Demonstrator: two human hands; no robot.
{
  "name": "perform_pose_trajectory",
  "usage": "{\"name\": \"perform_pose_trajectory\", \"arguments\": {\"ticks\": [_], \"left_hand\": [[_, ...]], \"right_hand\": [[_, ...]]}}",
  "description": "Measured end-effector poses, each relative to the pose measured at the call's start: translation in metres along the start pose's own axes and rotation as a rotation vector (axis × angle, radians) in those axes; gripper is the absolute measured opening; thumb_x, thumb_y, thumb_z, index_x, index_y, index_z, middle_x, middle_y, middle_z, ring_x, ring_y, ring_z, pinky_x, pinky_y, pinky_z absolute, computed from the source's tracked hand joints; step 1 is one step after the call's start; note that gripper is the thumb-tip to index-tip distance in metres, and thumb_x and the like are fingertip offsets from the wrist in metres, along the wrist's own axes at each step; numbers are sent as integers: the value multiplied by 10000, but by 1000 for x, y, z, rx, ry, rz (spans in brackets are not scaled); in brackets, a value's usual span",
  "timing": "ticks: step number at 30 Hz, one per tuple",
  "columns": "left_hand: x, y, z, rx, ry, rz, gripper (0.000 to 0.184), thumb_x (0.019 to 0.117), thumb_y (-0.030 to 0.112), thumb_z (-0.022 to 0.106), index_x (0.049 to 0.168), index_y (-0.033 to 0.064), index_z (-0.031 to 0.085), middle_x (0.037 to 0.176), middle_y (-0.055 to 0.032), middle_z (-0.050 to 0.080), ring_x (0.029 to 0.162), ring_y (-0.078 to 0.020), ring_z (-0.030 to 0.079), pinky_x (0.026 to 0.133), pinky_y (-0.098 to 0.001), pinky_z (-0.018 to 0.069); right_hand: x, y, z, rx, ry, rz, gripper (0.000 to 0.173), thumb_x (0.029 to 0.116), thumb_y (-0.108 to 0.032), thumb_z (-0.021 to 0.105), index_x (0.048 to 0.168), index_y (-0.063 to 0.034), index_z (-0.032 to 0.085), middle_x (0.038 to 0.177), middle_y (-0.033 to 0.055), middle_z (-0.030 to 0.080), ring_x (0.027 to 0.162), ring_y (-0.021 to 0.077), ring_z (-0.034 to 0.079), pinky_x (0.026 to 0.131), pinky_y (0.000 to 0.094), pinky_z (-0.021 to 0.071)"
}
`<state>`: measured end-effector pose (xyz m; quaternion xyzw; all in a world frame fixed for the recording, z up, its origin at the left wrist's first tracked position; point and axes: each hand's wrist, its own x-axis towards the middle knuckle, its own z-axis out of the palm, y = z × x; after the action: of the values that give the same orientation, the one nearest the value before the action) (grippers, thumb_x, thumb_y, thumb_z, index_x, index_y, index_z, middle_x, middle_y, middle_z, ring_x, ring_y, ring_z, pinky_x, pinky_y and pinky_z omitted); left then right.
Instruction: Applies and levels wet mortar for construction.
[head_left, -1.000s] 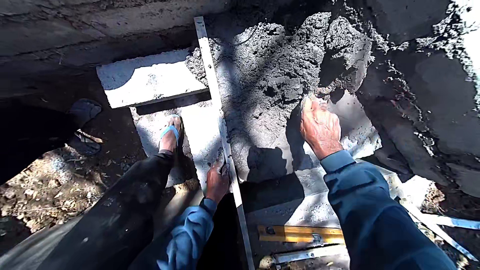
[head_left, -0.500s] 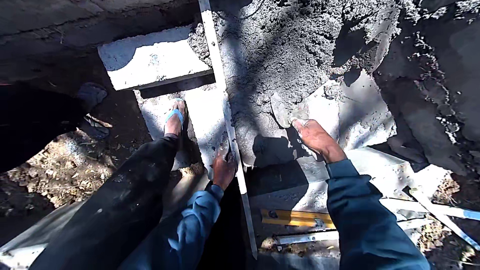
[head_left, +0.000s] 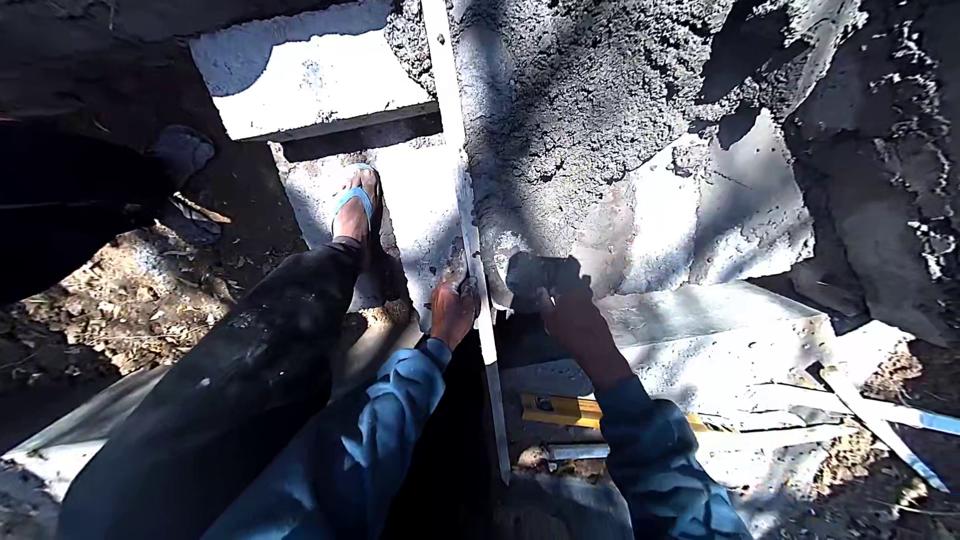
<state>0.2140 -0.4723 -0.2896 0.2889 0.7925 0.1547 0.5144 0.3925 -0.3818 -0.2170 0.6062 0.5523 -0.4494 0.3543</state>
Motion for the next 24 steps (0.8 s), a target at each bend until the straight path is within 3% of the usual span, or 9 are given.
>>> {"name": "perform_pose_trajectory", "arguments": {"ticks": [6,8,9,12,13,15,17,20,24], "left_hand": [[-1,-3,0,22,20,8,330,1043,164,565,1318,5,652,1314,-203,648,1258,-321,601,1106,-502,436],[-18,-1,2,-23,71,-30,435,1039,192,557,1439,21,554,1371,-202,615,1297,-311,577,1134,-494,419],[-32,3,6,-105,102,-102,421,1030,192,565,1408,8,551,1317,-189,631,1237,-274,604,1093,-455,458],[-80,7,35,-653,-2,-429,259,1084,145,477,1184,-62,595,930,-139,697,757,-186,708,677,-334,615],[-87,5,45,-901,-104,-562,336,1113,176,388,1230,-86,563,966,-187,704,777,-247,724,681,-381,625],[-88,10,57,-1288,-177,-786,444,1120,294,281,1355,-41,453,1183,-232,642,991,-313,688,839,-441,580],[-76,12,67,-1509,-89,-836,462,1109,329,271,1390,-1,430,1278,-229,593,1093,-329,645,901,-469,547],[-67,11,75,-1684,12,-795,447,1097,322,253,1344,4,447,1263,-224,580,1109,-342,626,923,-496,532],[-59,19,74,-1806,41,-745,525,1076,393,234,1375,13,438,1259,-230,587,1106,-347,630,922,-508,536]], "right_hand": [[-6,2,27,-173,45,4,520,1102,-421,348,1205,-8,647,1094,248,703,1057,423,697,866,571,544],[-15,6,14,-222,22,-12,539,1102,-436,333,1212,-19,655,1104,248,702,1075,425,691,874,585,539],[-20,9,1,-211,25,-18,536,1098,-441,350,1195,-22,671,1092,250,704,1069,429,689,874,603,531],[-17,39,-18,58,164,-31,486,1094,-406,436,1038,1,696,899,236,684,885,412,682,792,621,512],[-8,49,-19,154,212,-20,478,1099,-387,441,961,-1,688,797,202,649,751,364,654,718,583,508],[12,59,-15,277,217,-1,460,1106,-362,434,913,-11,660,711,141,583,618,275,582,629,501,499],[22,51,-8,265,201,-25,491,1101,-377,434,895,5,665,759,184,618,703,328,620,684,553,502],[15,31,9,93,90,-89,479,1106,-359,407,1095,26,691,994,266,687,977,427,682,863,627,520],[7,17,23,-118,0,-17,542,1094,-433,355,1107,-3,685,1081,244,699,1074,405,685,891,585,531]]}}
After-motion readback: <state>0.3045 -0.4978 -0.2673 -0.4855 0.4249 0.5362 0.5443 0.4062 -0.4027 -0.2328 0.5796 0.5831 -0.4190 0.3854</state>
